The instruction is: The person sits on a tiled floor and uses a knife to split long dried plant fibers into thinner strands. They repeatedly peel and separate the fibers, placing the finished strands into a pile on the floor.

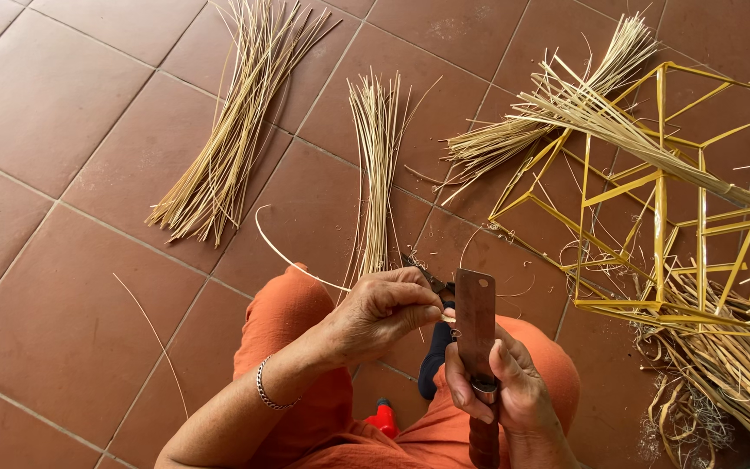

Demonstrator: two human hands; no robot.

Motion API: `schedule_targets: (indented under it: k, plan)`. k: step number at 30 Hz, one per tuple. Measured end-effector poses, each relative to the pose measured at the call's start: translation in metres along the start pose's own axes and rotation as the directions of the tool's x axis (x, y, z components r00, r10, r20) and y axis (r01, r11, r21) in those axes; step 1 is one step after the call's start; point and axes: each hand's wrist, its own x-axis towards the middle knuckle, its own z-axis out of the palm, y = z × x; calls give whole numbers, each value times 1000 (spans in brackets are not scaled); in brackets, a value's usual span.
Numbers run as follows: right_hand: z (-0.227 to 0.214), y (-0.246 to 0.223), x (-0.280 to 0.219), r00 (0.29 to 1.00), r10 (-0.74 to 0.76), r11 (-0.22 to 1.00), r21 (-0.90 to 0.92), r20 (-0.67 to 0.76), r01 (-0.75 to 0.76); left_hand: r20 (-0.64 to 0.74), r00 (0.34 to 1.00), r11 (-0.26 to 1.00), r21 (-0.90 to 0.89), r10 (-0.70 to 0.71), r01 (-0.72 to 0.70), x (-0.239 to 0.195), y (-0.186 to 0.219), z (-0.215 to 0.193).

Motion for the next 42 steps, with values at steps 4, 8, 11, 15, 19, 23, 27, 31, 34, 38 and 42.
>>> schedule_targets:
  k: [4, 8, 11, 15, 19, 23, 27, 31, 34, 38, 42]
  plan:
    - [2, -1, -1, 999, 11, 998, -54, -31, -13, 14, 1000, 1000, 1, 3, -3, -1, 0, -2]
    - [4, -1, -1, 999, 16, 998, -67, -30, -18, 24, 1000, 1000, 13, 12, -13, -3, 0, -5]
    - [5, 1, 0, 999, 22, 997, -68, -43, -25, 11, 999, 999, 15, 52, -52, -5, 1, -5]
    - [4, 3, 2, 1000, 3, 996, -86, -29, -5, -21, 998, 997, 54, 56, -55, -5, 3, -3]
    - [3, 5, 0, 1000, -1, 998, -64, -25, -1, -55, 994, 993, 71, 95, -91, -7, 5, 0]
    - [0, 7, -1, 1000, -2, 1000, -15, 8, 2, -54, 991, 992, 50, 121, -118, -8, 8, 1]
    - [0, 11, -1, 998, -39, 999, -13, 44, 39, -56, 990, 991, 58, 126, -123, -10, 8, 4]
    - [1, 13, 0, 996, -44, 998, 45, 78, 40, -48, 990, 990, 41, 133, -131, -9, 9, 6]
    - [-1, 15, -1, 996, -39, 996, 83, 80, 32, -37, 989, 990, 39, 140, -139, -8, 10, 6]
    - [-1, 12, -2, 995, -62, 995, 87, 73, 56, 5, 991, 989, 66, 131, -131, -7, 16, 0]
    - [3, 5, -6, 994, -105, 994, -25, 24, 105, 37, 990, 975, 172, 136, -140, -6, 20, -10]
